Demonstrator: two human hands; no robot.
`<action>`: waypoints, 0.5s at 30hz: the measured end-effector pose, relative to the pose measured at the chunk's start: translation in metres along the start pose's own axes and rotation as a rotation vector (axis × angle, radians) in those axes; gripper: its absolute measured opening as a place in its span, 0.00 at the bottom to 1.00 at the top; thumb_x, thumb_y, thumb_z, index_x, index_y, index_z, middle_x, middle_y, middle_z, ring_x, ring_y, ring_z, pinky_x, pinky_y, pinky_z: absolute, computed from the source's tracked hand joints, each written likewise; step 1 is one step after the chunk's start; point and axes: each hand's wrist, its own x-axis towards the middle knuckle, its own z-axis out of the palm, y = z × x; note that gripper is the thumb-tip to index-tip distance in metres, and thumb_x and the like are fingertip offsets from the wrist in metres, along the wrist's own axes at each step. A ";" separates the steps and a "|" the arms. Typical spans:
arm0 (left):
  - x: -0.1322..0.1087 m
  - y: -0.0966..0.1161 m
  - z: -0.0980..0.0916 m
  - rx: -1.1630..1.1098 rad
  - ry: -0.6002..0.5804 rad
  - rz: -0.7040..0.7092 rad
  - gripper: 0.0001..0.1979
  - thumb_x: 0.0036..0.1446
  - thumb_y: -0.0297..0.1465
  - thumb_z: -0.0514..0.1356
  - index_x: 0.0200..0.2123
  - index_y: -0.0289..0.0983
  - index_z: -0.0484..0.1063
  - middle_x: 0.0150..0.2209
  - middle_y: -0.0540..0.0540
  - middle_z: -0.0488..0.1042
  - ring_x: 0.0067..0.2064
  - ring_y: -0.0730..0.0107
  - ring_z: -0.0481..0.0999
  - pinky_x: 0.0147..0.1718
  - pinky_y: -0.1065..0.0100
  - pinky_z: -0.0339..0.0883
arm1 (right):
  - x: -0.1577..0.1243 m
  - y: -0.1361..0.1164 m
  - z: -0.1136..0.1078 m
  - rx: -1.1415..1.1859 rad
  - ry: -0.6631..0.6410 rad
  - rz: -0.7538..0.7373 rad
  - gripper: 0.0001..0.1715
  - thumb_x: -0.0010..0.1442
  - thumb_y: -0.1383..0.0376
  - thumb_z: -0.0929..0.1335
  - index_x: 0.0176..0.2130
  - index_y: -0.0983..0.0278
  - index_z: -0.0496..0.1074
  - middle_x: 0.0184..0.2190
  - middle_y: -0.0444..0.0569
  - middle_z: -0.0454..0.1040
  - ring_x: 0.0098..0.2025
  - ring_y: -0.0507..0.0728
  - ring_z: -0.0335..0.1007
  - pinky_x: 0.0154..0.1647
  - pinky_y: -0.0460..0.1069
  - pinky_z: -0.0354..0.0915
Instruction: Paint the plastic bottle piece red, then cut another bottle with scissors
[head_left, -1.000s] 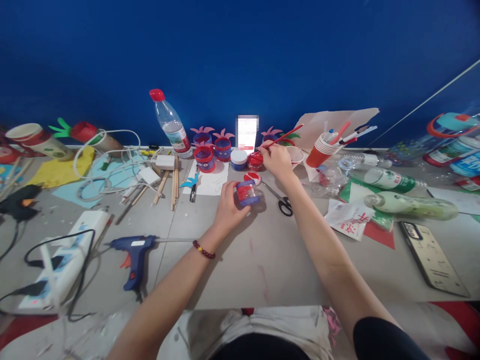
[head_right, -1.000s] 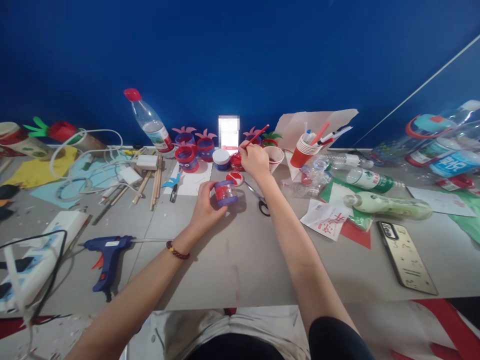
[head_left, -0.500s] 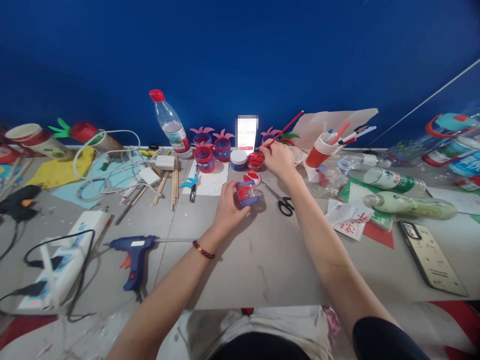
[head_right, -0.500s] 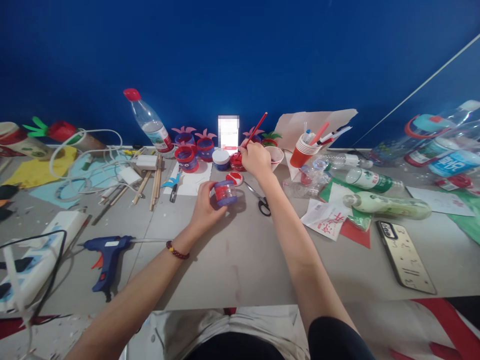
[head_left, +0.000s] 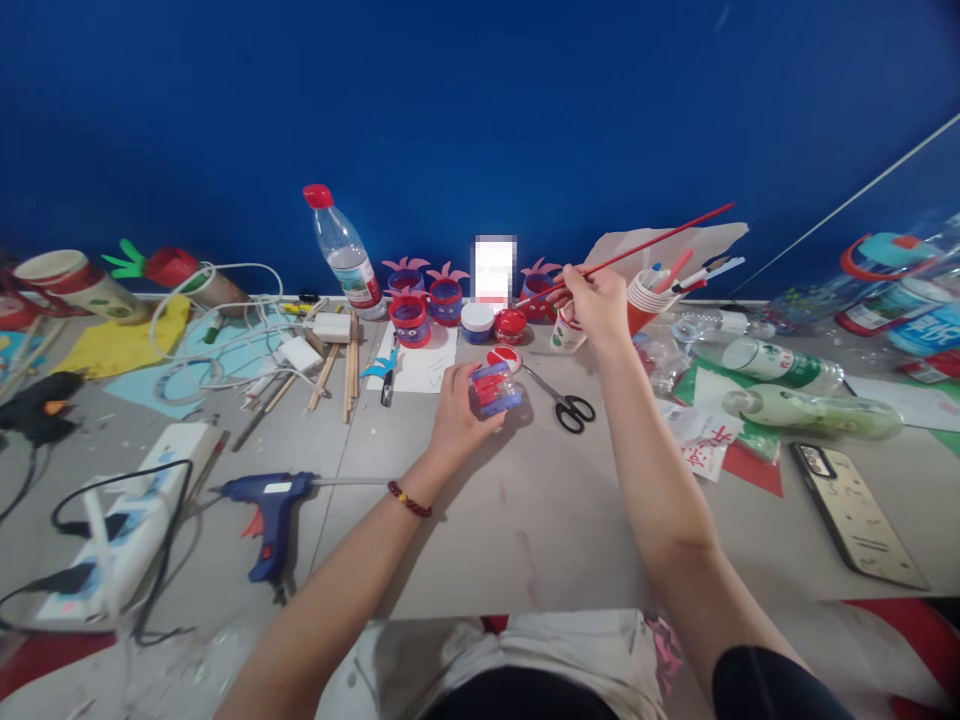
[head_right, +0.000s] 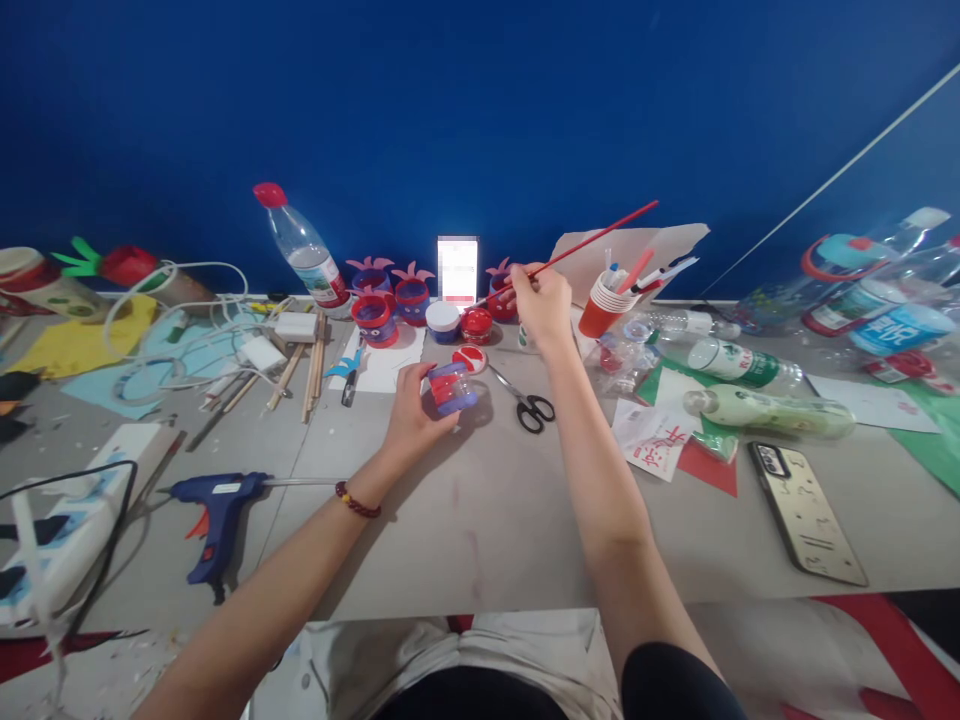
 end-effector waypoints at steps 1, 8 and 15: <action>0.000 0.000 0.000 0.002 0.001 0.005 0.35 0.44 0.27 0.69 0.55 0.42 0.59 0.51 0.43 0.64 0.54 0.56 0.69 0.55 0.51 0.66 | -0.001 -0.001 -0.002 0.057 -0.013 0.031 0.18 0.62 0.51 0.68 0.30 0.61 0.71 0.22 0.47 0.75 0.23 0.54 0.72 0.26 0.50 0.69; 0.000 0.005 -0.002 0.030 0.037 0.024 0.30 0.48 0.34 0.71 0.51 0.41 0.62 0.49 0.44 0.67 0.52 0.57 0.70 0.52 0.54 0.69 | -0.028 -0.008 -0.018 0.288 -0.100 0.101 0.21 0.55 0.46 0.72 0.29 0.61 0.72 0.24 0.48 0.78 0.24 0.53 0.74 0.18 0.47 0.67; 0.000 0.007 -0.003 0.037 0.042 0.047 0.31 0.46 0.26 0.68 0.53 0.40 0.61 0.52 0.42 0.68 0.54 0.56 0.71 0.55 0.53 0.68 | -0.074 -0.006 -0.032 0.462 -0.177 0.167 0.22 0.48 0.48 0.77 0.30 0.60 0.70 0.24 0.44 0.77 0.25 0.53 0.74 0.21 0.47 0.70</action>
